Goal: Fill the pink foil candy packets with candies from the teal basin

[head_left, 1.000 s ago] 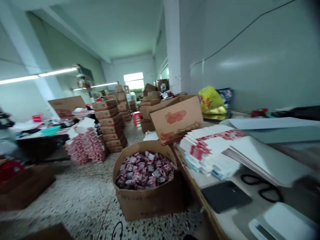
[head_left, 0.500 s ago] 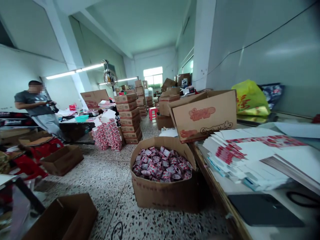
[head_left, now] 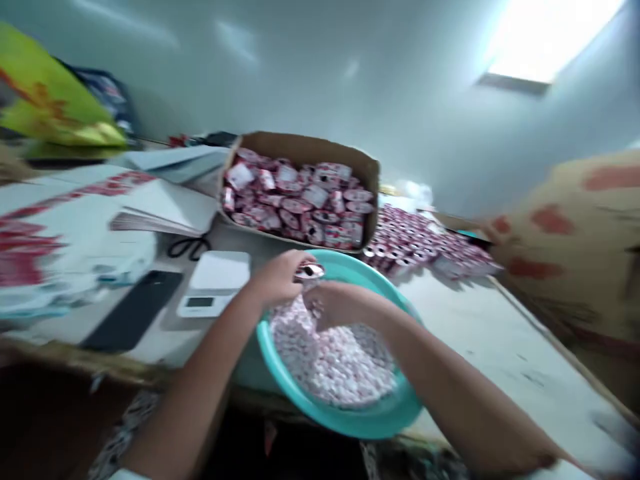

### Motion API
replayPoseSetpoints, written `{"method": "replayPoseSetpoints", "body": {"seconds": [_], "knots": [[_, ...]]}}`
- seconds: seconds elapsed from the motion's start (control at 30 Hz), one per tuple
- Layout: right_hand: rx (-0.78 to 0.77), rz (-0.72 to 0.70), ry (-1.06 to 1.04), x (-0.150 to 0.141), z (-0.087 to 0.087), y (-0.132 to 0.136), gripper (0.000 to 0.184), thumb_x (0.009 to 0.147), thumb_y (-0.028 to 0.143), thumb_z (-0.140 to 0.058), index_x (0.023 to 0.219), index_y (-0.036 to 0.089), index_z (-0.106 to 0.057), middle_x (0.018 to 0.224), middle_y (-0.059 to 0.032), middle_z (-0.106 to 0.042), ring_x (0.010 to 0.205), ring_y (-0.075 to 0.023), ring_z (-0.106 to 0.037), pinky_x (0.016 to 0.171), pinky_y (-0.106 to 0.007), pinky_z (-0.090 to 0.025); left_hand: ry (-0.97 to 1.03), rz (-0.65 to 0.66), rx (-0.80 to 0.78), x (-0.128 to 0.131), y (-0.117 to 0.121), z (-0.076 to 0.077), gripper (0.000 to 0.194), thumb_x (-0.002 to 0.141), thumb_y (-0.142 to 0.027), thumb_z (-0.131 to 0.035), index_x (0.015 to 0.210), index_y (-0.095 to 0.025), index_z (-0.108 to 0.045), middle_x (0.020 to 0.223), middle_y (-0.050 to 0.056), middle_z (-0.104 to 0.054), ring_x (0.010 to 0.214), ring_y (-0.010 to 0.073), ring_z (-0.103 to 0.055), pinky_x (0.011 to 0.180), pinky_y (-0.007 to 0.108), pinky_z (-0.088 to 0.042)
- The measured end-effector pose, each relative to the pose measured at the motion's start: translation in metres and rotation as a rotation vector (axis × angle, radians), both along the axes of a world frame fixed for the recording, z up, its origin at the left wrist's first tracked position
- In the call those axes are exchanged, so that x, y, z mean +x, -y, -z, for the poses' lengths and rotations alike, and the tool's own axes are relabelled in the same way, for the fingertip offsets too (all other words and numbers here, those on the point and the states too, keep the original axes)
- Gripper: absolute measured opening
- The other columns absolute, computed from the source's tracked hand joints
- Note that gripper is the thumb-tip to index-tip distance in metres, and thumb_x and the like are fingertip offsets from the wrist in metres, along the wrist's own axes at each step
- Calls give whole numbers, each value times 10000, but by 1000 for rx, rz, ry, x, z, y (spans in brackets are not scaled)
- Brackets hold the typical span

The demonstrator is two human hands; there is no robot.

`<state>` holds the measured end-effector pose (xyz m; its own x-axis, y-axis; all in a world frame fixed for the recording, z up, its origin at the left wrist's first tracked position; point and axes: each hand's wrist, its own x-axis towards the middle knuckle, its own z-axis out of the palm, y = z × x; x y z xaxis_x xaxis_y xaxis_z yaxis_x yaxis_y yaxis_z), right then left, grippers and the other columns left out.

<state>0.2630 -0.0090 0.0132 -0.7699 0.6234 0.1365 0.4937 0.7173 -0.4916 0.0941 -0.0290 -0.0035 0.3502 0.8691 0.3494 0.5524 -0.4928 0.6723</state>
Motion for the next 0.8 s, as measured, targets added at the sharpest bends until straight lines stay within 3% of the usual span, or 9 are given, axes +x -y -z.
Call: {"method": "replayPoseSetpoints", "body": {"seconds": [0.1, 0.2, 0.3, 0.43, 0.57, 0.8], "knots": [[-31, 93, 68, 31, -14, -8, 183, 653, 154, -825, 731, 174, -661, 697, 40, -623, 635, -114, -551, 560, -231, -416, 9, 12, -50, -9, 1, 1, 684, 791, -192, -621, 1446, -270, -441, 1281, 69, -640, 1110, 230, -640, 952, 338, -497], [-42, 266, -63, 30, -26, -16, 166, 683, 206, -793, 736, 173, -639, 694, 44, -583, 653, -108, -519, 574, -231, -384, -58, 77, -80, -17, 7, -2, 772, 778, -185, -623, 1494, -312, -363, 1324, 70, -625, 1115, 236, -642, 934, 337, -493], [-114, 368, -202, 22, -26, -18, 221, 663, 297, -808, 728, 178, -634, 651, 49, -545, 606, -101, -472, 548, -230, -364, -67, 102, -80, -15, 8, -3, 784, 755, -163, -625, 1485, -287, -367, 1290, 77, -642, 1097, 237, -645, 918, 333, -490], [-195, 378, -283, 13, -15, -15, 277, 647, 375, -809, 746, 189, -630, 599, 53, -521, 549, -105, -441, 501, -234, -327, -17, 109, -104, -12, 5, -2, 807, 741, -176, -647, 1490, -239, -352, 1215, 89, -665, 1051, 232, -655, 890, 319, -494], [-80, 374, -289, 6, -10, -15, 272, 643, 377, -817, 760, 187, -661, 650, 35, -556, 586, -112, -440, 524, -239, -325, 36, 128, -87, -17, 5, -1, 820, 732, -182, -670, 1488, -239, -355, 1241, 89, -652, 1066, 228, -651, 891, 312, -491], [2, 292, -258, 5, -19, -12, 222, 672, 309, -816, 813, 183, -700, 732, 10, -618, 672, -137, -496, 597, -265, -358, 47, 90, -87, -17, 8, -5, 748, 750, -198, -679, 1445, -218, -402, 1266, 85, -641, 1087, 223, -643, 895, 298, -481]]}}
